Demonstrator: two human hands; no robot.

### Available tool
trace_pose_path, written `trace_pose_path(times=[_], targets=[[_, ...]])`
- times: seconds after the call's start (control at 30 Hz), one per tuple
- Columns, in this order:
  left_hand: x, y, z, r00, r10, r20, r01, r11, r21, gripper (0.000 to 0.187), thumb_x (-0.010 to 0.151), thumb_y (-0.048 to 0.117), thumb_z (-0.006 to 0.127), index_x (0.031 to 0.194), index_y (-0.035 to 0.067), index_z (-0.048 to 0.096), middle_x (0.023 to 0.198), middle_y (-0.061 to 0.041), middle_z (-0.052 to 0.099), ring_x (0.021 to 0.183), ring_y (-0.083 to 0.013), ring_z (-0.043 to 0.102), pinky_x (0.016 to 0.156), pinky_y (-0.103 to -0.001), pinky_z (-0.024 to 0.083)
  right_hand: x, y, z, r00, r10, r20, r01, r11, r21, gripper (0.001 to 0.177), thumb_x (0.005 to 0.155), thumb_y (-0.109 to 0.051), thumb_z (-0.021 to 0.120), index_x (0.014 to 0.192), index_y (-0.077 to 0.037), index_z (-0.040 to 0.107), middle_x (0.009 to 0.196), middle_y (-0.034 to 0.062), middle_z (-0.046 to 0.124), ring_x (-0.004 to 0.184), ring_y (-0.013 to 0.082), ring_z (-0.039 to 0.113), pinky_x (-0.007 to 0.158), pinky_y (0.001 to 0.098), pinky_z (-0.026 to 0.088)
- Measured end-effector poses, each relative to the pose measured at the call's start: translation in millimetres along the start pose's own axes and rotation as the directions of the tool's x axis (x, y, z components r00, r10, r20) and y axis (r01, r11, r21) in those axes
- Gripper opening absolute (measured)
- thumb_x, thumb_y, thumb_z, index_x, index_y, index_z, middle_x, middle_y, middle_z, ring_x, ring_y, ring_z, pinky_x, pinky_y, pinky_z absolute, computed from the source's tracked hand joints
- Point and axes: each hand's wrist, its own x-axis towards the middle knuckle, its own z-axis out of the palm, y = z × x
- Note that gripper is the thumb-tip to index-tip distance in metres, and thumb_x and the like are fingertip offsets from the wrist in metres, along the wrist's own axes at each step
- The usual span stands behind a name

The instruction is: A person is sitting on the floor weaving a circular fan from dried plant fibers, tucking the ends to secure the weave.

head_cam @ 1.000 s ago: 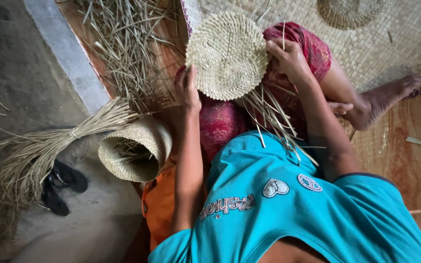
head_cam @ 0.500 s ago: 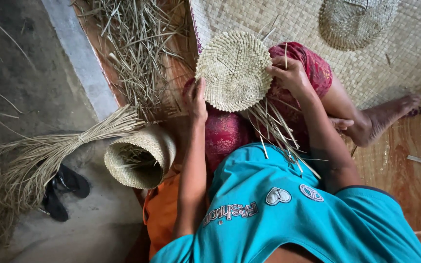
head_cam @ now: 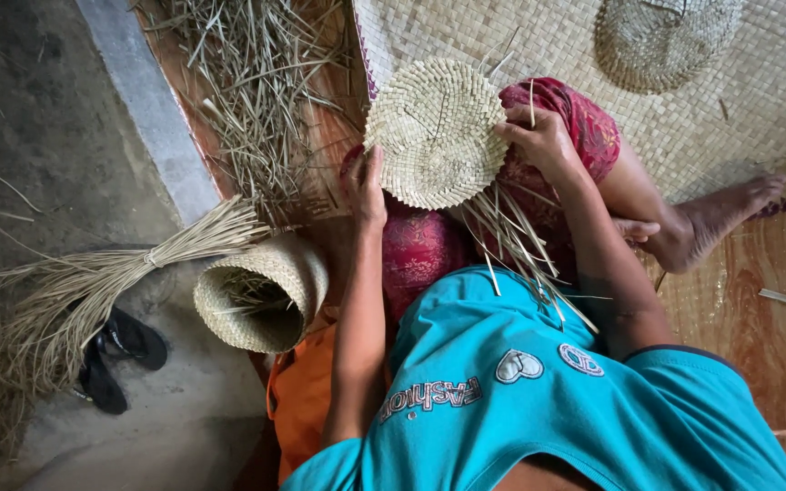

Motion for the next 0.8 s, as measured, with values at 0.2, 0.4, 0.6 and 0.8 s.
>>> trace_pose_path(times=[0.2, 0.4, 0.6, 0.8], targets=[[-2.6, 7.3, -3.5, 1.0, -0.019, -0.014, 0.019, 0.999, 0.032, 0.035, 0.095, 0.037, 0.077, 0.105, 0.004, 0.078, 0.106, -0.018, 0.073, 0.11, -0.0234, 0.066, 0.102, -0.042, 0.054, 3.8, 6.3, -3.3, 1.0, 0.017, 0.006, -0.017, 0.999, 0.043, 0.019, 0.101, -0.014, 0.072, 0.114, -0.001, 0.068, 0.066, 0.0106, 0.055, 0.037, 0.0034, 0.043, 0.029, 0.0191, 0.032], [-1.6, 3.1, -3.0, 1.0, -0.02, -0.012, 0.02, 1.0, 0.016, 0.041, 0.095, 0.04, 0.077, 0.108, 0.001, 0.077, 0.109, -0.023, 0.072, 0.113, -0.0268, 0.065, 0.104, -0.045, 0.052, 4.7, 6.2, -5.7, 0.999, 0.036, 0.027, -0.037, 0.998, 0.059, 0.021, 0.106, -0.02, 0.065, 0.117, -0.001, 0.067, 0.062, 0.0065, 0.047, 0.035, 0.0051, 0.037, 0.028, 0.0199, 0.03], [-5.4, 14.0, 2.8, 0.999, 0.022, -0.03, -0.021, 1.0, 0.017, 0.031, 0.095, 0.035, 0.077, 0.095, 0.005, 0.077, 0.089, -0.01, 0.07, 0.095, -0.0155, 0.064, 0.093, -0.036, 0.055, -6.5, -9.9, 0.3, 0.997, 0.04, 0.06, -0.041, 0.999, 0.012, 0.026, 0.097, -0.008, 0.071, 0.122, -0.001, 0.065, 0.068, 0.0064, 0.051, 0.04, 0.0016, 0.04, 0.03, 0.0165, 0.031], [-6.4, 35.3, 7.4, 0.995, 0.069, -0.071, -0.068, 0.998, 0.008, 0.025, 0.095, 0.032, 0.077, 0.09, 0.008, 0.076, 0.085, -0.006, 0.066, 0.09, -0.0124, 0.062, 0.089, -0.033, 0.054, -2.3, 0.2, -7.9, 0.991, 0.017, 0.135, -0.002, 0.994, -0.11, 0.036, 0.086, -0.004, 0.083, 0.118, -0.002, 0.066, 0.094, 0.0044, 0.061, 0.081, 0.0085, 0.055, 0.065, 0.0209, 0.048]])
